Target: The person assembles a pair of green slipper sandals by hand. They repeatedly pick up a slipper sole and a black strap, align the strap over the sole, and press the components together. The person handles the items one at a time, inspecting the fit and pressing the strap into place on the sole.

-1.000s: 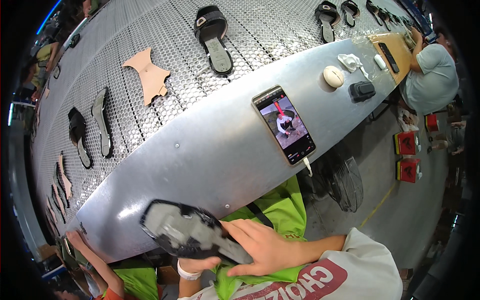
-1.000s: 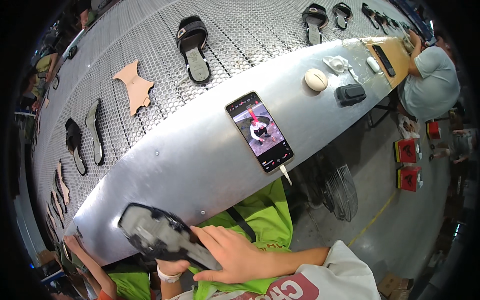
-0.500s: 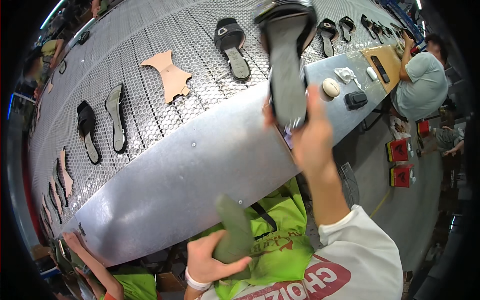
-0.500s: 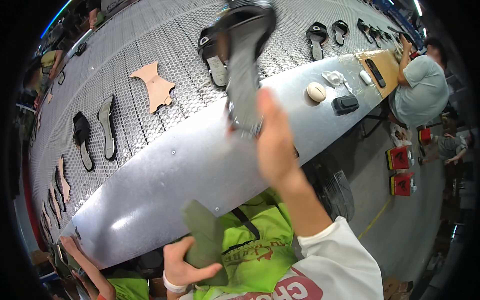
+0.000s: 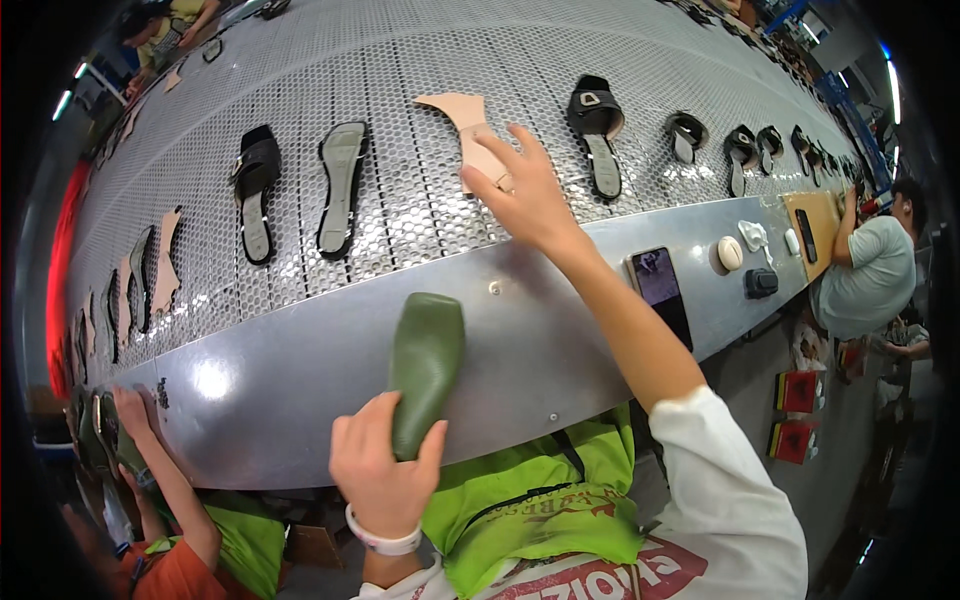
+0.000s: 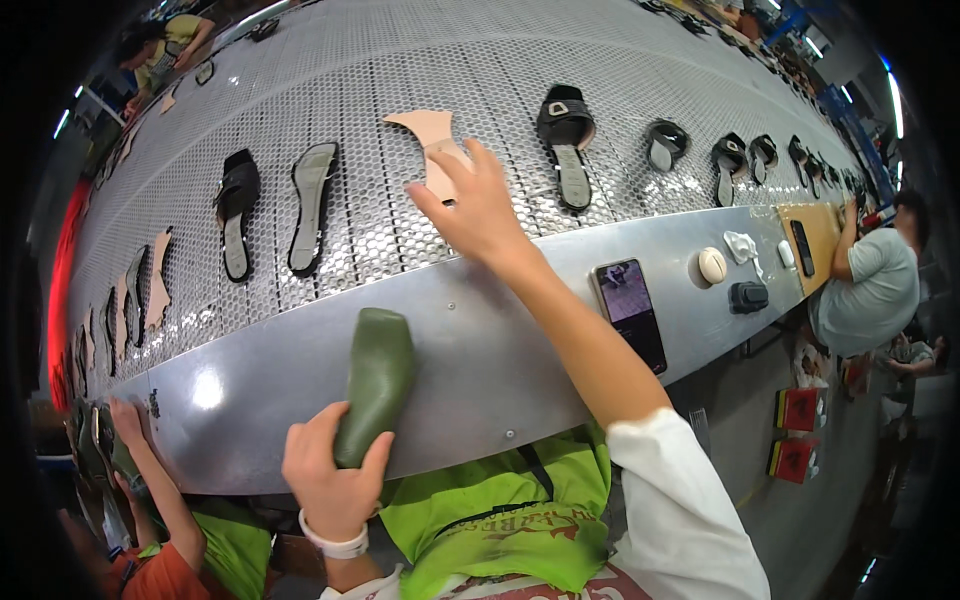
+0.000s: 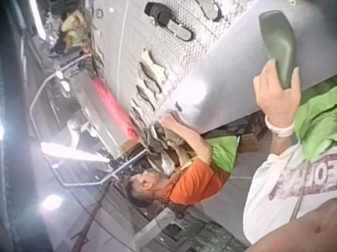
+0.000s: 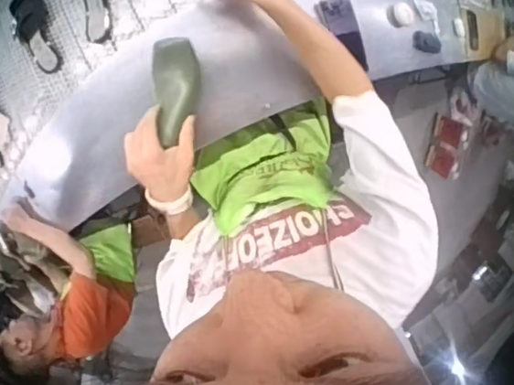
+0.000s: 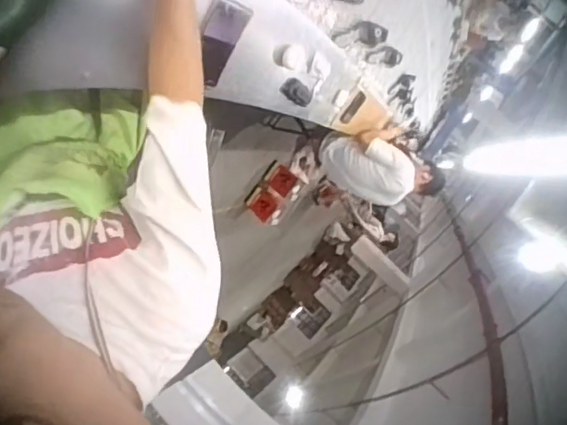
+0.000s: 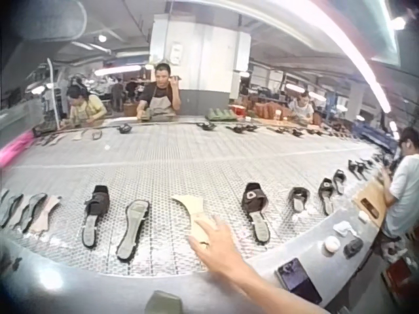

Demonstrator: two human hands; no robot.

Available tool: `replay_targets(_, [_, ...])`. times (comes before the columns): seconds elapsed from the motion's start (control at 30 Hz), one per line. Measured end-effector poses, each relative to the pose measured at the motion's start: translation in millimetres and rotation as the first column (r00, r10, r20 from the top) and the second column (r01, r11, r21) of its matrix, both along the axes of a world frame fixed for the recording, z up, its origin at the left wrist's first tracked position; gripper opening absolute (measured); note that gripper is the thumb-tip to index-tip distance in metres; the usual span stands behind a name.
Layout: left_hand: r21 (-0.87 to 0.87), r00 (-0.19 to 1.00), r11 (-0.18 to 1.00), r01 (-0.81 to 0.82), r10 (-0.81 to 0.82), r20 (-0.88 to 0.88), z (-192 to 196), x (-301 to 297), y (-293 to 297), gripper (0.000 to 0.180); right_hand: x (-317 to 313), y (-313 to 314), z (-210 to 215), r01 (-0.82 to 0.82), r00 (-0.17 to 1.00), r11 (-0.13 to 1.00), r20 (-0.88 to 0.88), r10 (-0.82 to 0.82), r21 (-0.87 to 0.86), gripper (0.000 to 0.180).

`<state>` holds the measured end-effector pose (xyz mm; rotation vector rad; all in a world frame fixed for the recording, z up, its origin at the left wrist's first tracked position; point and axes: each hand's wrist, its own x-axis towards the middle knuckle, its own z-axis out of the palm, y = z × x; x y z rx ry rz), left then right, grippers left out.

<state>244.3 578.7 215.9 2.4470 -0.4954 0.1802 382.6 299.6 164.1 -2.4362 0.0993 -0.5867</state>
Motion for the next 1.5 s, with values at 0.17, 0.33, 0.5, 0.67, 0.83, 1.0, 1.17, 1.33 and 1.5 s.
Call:
replay_targets(0.17, [-0.034, 0.999, 0.999, 0.021, -0.022, -0.031, -6, 2, -7, 0.043, 95, 91, -11, 0.090, 0.827, 0.985, -0.540, -0.156, -0.146, 0.109])
replay_targets(0.33, [-0.032, 0.999, 0.999, 0.020, -0.021, -0.035, -5, 7, -4, 0.043, 120, 131, -26, 0.129, 0.885, 0.966, -0.414, -0.214, -0.224, 0.105])
replay_targets(0.5, [-0.050, 0.999, 0.998, 0.029, -0.030, -0.023, -7, 11, 2, 0.042, 116, 90, -18, 0.337, 0.846, 0.934, -0.399, -0.355, -0.116, 0.103])
replay_targets(0.67, [-0.028, 0.999, 0.999, 0.030, -0.030, -0.021, -5, 13, 6, 0.042, 116, 128, -12, 0.232, 0.789, 0.969, -0.566, -0.239, -0.085, 0.121])
replay_targets(0.83, [-0.027, 1.000, 0.999, 0.023, -0.022, 0.004, -12, 13, 11, 0.042, 112, 165, -7, 0.176, 0.765, 0.965, -0.590, -0.259, -0.196, 0.103])
replay_targets(1.0, [-0.029, 1.000, 0.999, 0.014, -0.014, 0.019, -12, 13, 16, 0.041, 112, 141, -20, 0.226, 0.913, 0.974, -0.350, -0.208, 0.011, 0.063])
replay_targets(1.17, [-0.028, 1.000, 1.000, 0.003, -0.003, 0.008, -14, 12, 22, 0.039, 43, 121, 43, 0.096, 0.989, 0.932, -0.135, -0.051, 0.349, 0.060])
replay_targets(1.33, [-0.188, 0.958, 0.978, 0.094, -0.038, 0.284, -11, 6, 27, 0.029, -94, 112, 65, -0.278, 0.961, 0.531, 0.233, 0.152, 0.801, 0.063])
replay_targets(1.5, [-0.822, 0.973, 0.570, -0.006, -0.187, -0.136, -17, -58, 38, 0.050, -219, 125, 50, -0.294, 0.836, -0.160, 0.334, 0.435, 0.942, 0.062])
